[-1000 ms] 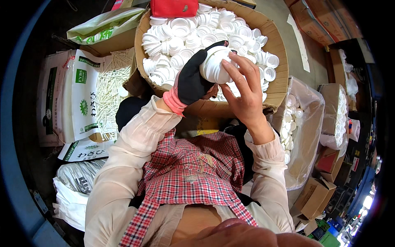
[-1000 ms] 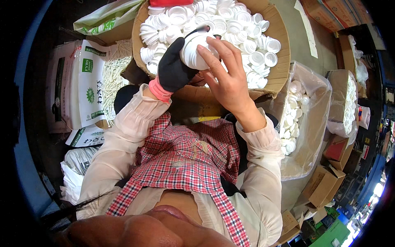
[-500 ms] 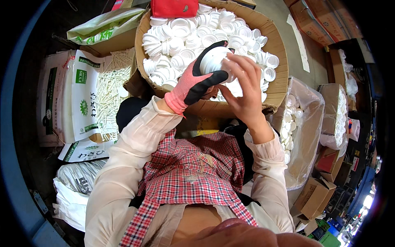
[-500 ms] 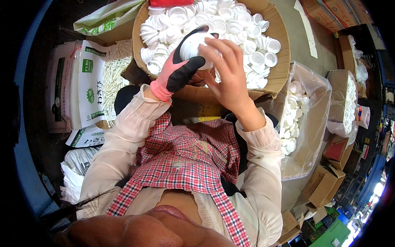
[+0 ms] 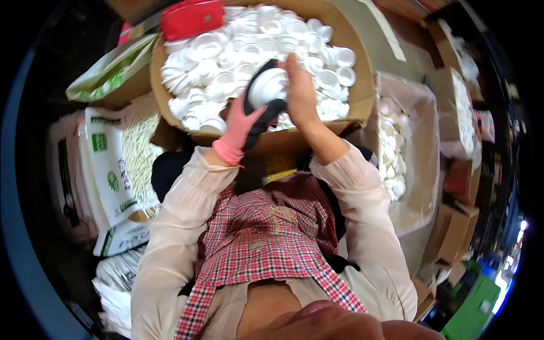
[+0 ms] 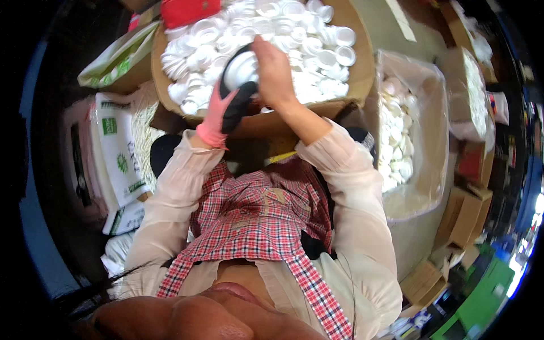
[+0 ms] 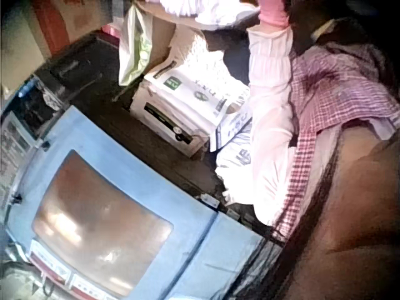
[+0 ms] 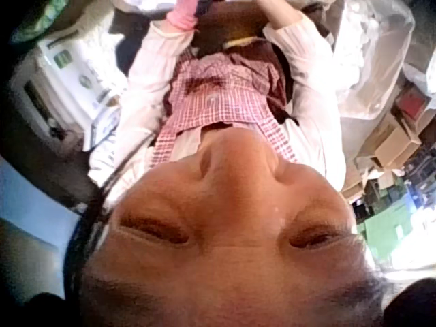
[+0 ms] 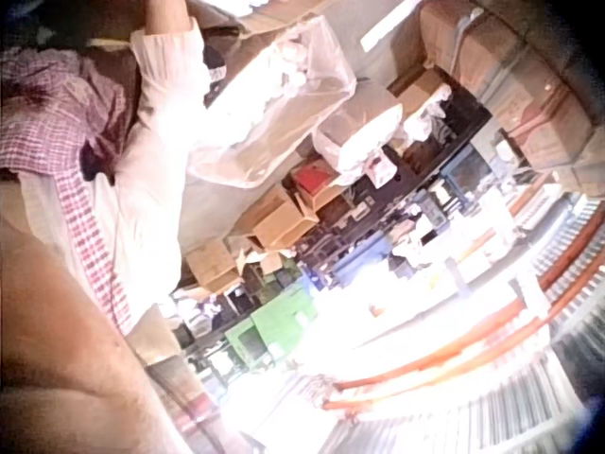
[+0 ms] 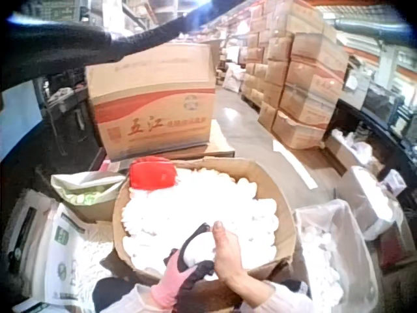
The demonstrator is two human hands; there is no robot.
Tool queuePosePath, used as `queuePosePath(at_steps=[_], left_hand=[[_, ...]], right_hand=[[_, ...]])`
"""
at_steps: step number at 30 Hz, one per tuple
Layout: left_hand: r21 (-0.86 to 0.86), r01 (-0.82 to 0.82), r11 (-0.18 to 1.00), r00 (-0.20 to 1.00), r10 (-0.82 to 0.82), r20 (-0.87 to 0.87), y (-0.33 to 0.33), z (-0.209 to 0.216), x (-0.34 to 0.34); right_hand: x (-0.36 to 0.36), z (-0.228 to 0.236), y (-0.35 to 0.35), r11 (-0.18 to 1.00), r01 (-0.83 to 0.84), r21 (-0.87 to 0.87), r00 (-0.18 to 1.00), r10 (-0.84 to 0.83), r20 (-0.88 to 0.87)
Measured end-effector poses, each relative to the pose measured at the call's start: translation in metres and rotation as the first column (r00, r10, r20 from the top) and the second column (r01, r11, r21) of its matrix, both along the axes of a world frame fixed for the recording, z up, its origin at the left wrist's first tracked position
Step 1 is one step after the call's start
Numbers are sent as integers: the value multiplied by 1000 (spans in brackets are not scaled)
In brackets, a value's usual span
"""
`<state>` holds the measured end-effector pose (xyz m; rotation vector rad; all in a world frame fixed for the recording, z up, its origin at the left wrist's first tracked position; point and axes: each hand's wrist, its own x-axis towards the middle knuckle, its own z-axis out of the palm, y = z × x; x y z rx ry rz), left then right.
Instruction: The person sits on the floor and repeatedly picks up white plastic cup bodies and lids from a large cardboard box. They align and press the lids onto the cup bodies by hand, then place the assembled units into a nearby plastic bag. The process continues throughout the clip.
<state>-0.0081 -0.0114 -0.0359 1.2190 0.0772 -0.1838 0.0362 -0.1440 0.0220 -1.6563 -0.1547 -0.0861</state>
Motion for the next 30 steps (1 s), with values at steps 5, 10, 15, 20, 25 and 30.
queuePosePath(at_steps=[5,10,15,20,25,30], left_hand=[[330,53,942,907,-184,378,4,36,15],[38,198,979,942,-201,268,0,19,22],[631,229,741,908,-396,136,-12,26,18],[683,294,668,906,-423,24,-26,-26,8],[918,83,388,800,-575,170,-43,-37,-1],[923,68,378,815,-555,167,-43,-45,-3]], right_hand=[[-3,15,-41,889,-425,170,867,454,-205],[-30,-3,-200,928,41,370,997,-16,-73],[-88,-133,-419,537,809,238,560,-583,-589],[-141,-266,-477,310,950,-27,166,-579,-798],[-152,-289,-505,105,994,17,84,-672,-736],[-157,-309,-532,234,947,-222,9,-707,-707]])
